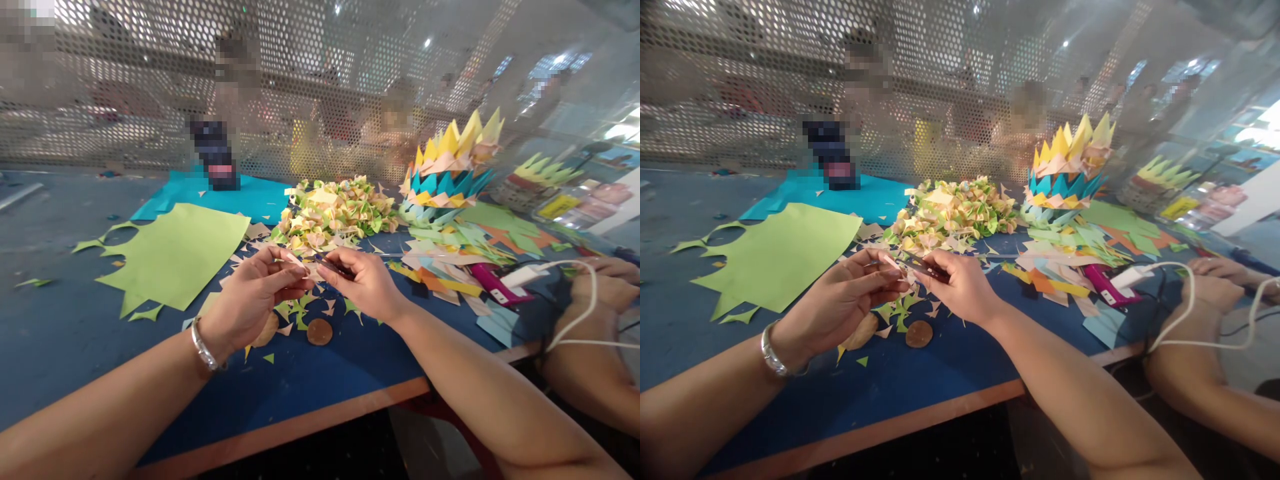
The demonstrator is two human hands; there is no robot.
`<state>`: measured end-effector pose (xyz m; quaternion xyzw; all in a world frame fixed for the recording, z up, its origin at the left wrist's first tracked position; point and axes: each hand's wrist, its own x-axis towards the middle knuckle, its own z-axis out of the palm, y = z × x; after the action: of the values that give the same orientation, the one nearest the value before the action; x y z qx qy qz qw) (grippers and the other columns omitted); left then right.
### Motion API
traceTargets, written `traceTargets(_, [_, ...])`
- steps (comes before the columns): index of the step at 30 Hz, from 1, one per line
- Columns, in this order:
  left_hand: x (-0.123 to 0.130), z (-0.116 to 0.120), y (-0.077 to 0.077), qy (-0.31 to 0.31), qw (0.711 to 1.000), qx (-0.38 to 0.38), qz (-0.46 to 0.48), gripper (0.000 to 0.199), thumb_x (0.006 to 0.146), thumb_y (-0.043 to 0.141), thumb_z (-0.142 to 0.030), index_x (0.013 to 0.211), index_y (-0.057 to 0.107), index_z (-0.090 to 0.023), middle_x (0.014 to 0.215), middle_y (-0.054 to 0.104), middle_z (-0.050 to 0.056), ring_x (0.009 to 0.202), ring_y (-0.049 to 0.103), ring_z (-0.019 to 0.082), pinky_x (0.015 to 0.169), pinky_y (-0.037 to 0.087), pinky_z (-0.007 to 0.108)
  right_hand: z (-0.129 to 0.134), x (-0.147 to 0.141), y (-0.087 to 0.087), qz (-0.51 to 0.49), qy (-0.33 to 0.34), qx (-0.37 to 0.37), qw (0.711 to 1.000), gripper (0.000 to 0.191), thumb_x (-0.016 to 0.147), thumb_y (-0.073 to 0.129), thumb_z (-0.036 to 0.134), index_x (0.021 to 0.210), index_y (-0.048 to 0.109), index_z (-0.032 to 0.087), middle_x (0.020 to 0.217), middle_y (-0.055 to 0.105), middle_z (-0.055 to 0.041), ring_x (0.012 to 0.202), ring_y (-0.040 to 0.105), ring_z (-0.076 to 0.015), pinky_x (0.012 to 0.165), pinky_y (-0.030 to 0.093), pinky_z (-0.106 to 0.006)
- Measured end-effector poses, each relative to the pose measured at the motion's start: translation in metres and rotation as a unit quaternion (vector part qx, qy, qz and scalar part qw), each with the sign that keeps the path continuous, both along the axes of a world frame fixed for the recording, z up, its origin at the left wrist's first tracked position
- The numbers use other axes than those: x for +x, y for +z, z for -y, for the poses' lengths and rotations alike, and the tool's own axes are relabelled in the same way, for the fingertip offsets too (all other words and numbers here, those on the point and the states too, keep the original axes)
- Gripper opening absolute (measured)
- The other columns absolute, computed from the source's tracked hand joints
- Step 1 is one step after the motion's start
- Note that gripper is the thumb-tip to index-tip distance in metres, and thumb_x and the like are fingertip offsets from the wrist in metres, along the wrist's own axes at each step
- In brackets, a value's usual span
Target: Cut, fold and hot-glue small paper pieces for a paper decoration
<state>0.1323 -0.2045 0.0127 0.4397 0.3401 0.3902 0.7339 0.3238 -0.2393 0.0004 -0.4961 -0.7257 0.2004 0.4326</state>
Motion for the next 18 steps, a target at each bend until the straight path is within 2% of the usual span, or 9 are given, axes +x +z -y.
traceTargets(7, [-0.0008,-0.0023,-0.0049,-0.011,1.0,0.002,-0.019,0.034,0.069,0.085,-0.024,0.084,0.055,-0.019,0.073,0.071,0.0,0.07,0.073,0.015,0.067,0.057,0.023,-0.0014,0.0012,-0.0002,0.009,-0.019,-0.008,1.0,0.022,0.091,0.063,0.034,0.076,0.055,0.02,0.063,0.045,0.004,0.055,0.039,-0.0091,0.05,0.031,-0.025])
traceTargets(18, [0.0018,-0.0026,-0.0032,0.108,0.993,0.038,0.001,0.023,0.073,0.079,-0.018,0.08,0.057,-0.017,0.07,0.073,0.001,0.068,0.072,0.013,0.067,0.057,0.022,0.0085,-0.0015,0.0086,0.01,0.01,-0.023,1.0,0.036,0.095,0.06,0.049,0.076,0.052,0.02,0.063,0.041,0.0044,0.055,0.039,-0.0084,0.051,0.029,-0.025])
